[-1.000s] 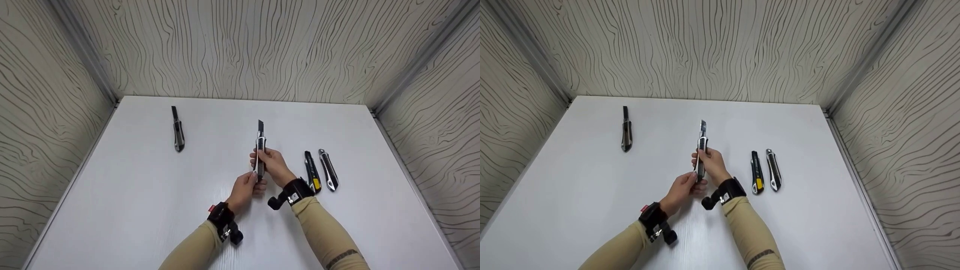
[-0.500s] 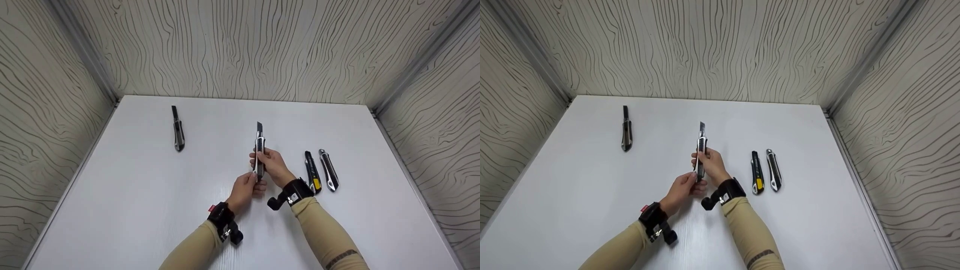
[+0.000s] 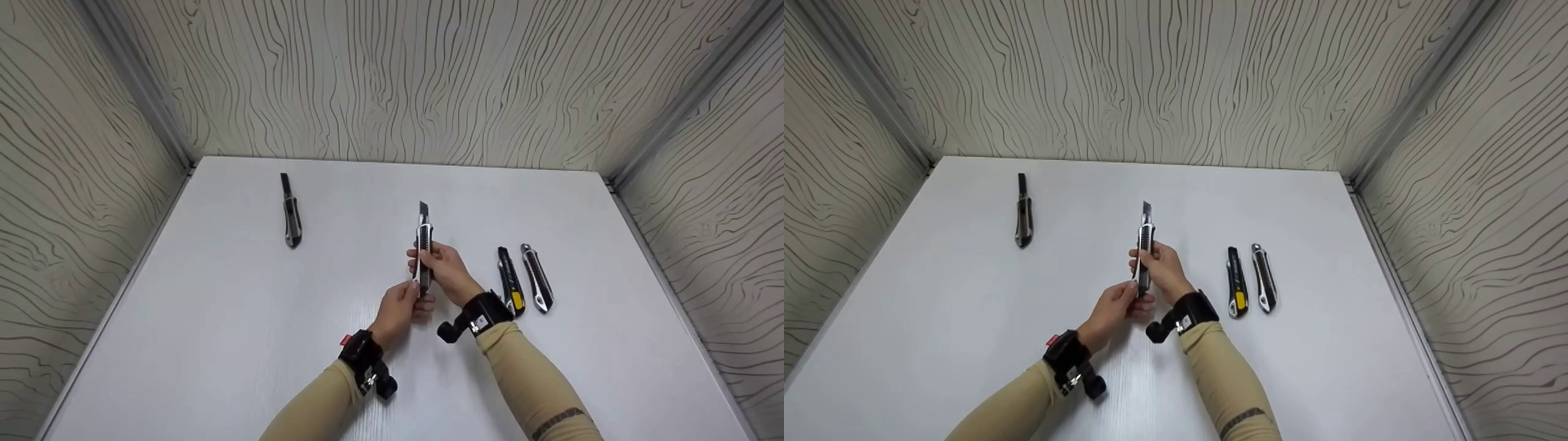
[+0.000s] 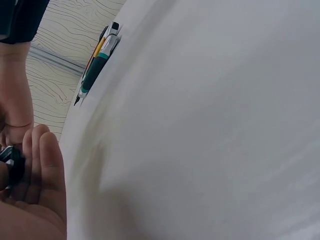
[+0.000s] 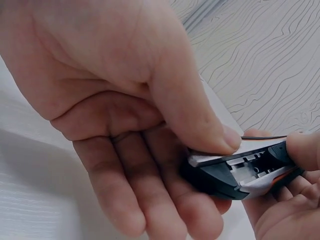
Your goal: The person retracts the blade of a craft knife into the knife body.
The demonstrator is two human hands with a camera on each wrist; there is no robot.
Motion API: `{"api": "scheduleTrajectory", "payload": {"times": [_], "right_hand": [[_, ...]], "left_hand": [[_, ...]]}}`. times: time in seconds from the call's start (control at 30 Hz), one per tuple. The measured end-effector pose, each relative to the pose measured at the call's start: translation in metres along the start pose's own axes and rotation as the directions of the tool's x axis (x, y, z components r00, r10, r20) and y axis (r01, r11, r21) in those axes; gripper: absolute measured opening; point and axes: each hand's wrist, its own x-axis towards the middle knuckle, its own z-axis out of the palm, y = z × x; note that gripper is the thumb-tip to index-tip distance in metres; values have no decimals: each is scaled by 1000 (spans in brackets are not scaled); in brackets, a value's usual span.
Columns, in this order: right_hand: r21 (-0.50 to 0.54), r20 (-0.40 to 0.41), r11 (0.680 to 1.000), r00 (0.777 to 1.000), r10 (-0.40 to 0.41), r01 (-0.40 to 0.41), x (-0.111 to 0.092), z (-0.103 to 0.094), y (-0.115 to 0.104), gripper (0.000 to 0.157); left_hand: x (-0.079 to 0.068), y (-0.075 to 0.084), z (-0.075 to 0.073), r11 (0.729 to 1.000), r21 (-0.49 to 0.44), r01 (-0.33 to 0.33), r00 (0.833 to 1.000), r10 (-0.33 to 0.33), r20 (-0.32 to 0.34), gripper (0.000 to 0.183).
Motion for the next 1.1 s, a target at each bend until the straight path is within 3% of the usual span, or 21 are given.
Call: {"api": "scheduleTrajectory", "payload": {"times": [1.1], "right_hand": [[-27,90,1000,996,-5,8,-6,-4,-1,45]], "left_hand": [[-5,2,0,1000,-1,15,1000,-15,-17,38]]}}
